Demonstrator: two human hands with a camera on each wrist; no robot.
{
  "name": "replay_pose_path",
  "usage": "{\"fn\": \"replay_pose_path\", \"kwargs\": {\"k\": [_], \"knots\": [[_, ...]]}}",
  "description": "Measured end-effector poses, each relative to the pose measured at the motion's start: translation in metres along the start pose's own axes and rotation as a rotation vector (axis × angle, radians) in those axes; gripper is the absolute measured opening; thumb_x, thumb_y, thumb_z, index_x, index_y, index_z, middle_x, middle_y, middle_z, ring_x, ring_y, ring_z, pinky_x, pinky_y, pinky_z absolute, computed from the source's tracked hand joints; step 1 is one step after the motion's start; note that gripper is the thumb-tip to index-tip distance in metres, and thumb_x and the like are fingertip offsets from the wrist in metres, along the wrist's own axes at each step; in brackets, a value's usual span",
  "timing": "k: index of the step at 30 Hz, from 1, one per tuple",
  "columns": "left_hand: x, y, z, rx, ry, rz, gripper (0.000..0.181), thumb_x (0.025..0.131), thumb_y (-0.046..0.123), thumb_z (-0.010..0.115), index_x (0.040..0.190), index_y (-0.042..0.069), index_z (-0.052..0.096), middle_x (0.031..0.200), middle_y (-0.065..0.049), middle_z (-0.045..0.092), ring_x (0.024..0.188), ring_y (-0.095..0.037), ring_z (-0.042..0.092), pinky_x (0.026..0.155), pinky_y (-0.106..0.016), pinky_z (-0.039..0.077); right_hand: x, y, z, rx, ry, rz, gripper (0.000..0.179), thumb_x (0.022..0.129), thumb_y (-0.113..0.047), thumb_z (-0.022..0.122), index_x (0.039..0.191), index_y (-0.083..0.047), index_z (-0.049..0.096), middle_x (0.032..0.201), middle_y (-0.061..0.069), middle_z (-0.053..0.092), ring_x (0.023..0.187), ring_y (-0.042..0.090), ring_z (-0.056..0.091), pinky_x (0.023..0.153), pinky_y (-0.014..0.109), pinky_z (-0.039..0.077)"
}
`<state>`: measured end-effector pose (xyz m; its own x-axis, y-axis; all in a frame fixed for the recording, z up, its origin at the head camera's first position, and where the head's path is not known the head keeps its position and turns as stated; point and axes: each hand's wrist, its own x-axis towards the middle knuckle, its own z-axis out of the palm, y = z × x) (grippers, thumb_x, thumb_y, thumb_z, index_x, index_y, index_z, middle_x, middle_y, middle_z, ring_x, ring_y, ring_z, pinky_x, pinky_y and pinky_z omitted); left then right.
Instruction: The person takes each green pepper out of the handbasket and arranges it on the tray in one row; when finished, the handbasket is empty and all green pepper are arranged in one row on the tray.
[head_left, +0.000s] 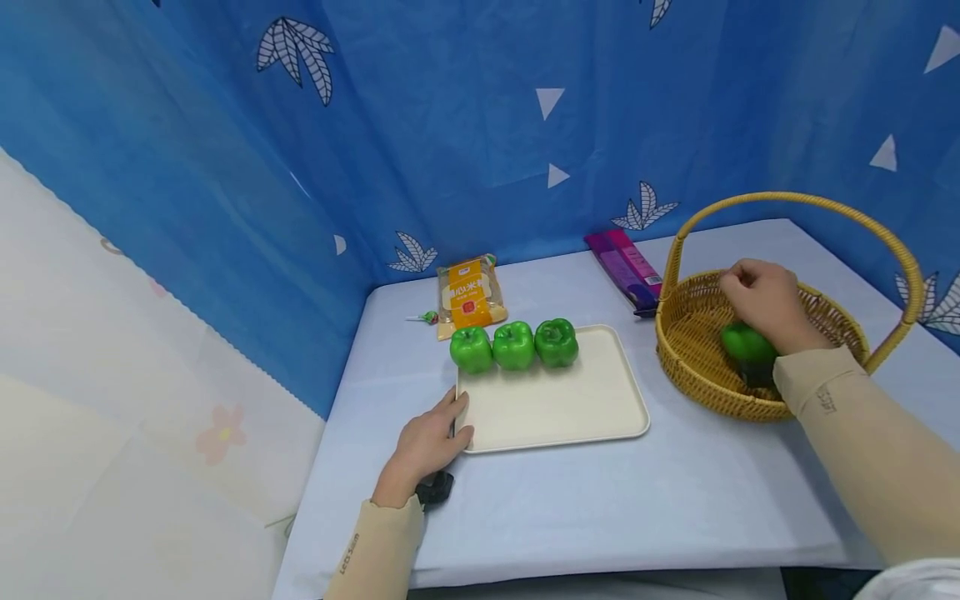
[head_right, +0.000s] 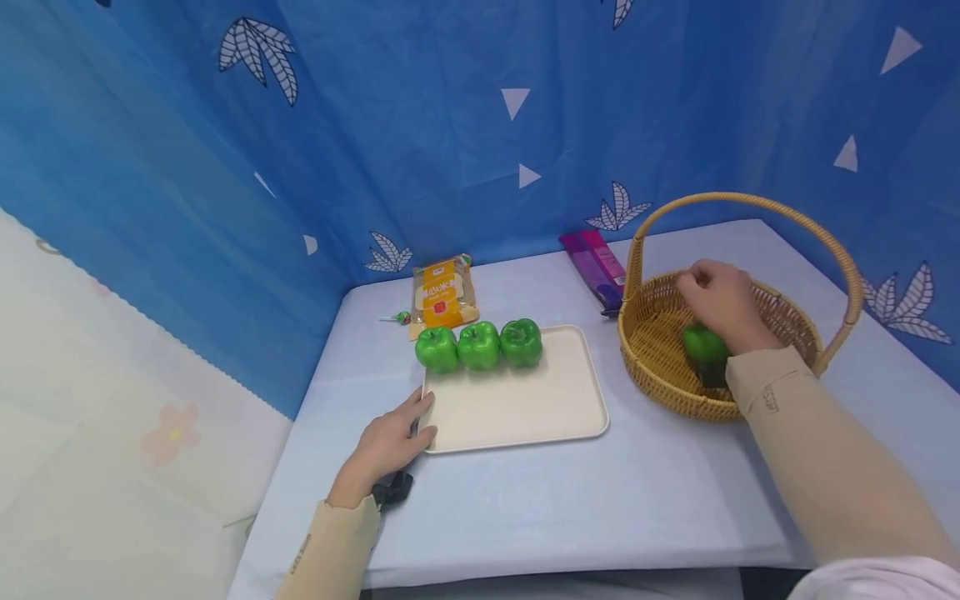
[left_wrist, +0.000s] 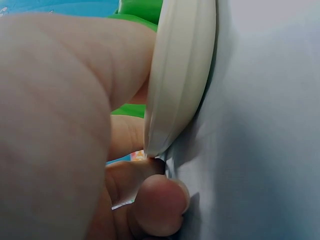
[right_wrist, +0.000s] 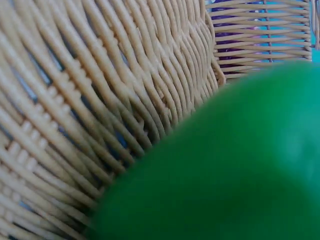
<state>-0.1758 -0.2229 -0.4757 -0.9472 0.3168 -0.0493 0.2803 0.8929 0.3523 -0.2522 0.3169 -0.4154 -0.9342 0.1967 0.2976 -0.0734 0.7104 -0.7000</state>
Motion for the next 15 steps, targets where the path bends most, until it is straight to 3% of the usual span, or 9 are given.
{"fn": "replay_pose_path", "kwargs": {"k": [3,5,11,15], "knots": [[-0.0005,-0.0003,0.0005,-0.005,0.006,-0.003,0.064,0.099,0.037,0.06,0.156,0.01,0.046,0.166,-0.011,0.036,0.141,-0.036,0.051,0.105,-0.053,0.05,-0.0002,-0.0006,0.0003,0.05,0.11,-0.03,0.043,0.103,-0.037,0.045,0.081,-0.005,0.062,0.057,0.005,0.055,0.055,0.021,0.049,0.058,0.034,0.037],[-0.0008,-0.0007,0.0006,-0.005,0.009,-0.002,0.064,0.099,0.037,0.06,0.156,0.01,0.046,0.165,-0.011,0.036,0.14,-0.036,0.052,0.104,-0.053,0.051,0.0,-0.0005,0.0008,0.063,0.128,-0.044,0.043,0.103,-0.037,0.047,0.078,-0.005,0.06,0.056,0.003,0.053,0.056,0.022,0.045,0.059,0.034,0.035],[-0.0004,-0.0005,0.0,-0.004,0.004,-0.008,0.065,0.099,0.038,0.06,0.156,0.012,0.046,0.166,-0.01,0.036,0.14,-0.036,0.052,0.104,-0.053,0.051,-0.0018,-0.0004,0.0015,0.074,0.047,-0.018,0.04,0.103,-0.038,0.048,0.082,-0.006,0.061,0.064,0.006,0.057,0.063,0.025,0.046,0.061,0.035,0.038],[0.0002,0.0005,-0.0006,-0.002,0.001,-0.002,0.065,0.1,0.038,0.059,0.157,0.011,0.045,0.166,-0.01,0.036,0.139,-0.037,0.053,0.103,-0.053,0.051,-0.0008,-0.0005,0.0015,0.021,-0.061,-0.003,0.041,0.103,-0.043,0.046,0.099,-0.007,0.066,0.093,0.015,0.065,0.075,0.028,0.05,0.062,0.039,0.04]]}}
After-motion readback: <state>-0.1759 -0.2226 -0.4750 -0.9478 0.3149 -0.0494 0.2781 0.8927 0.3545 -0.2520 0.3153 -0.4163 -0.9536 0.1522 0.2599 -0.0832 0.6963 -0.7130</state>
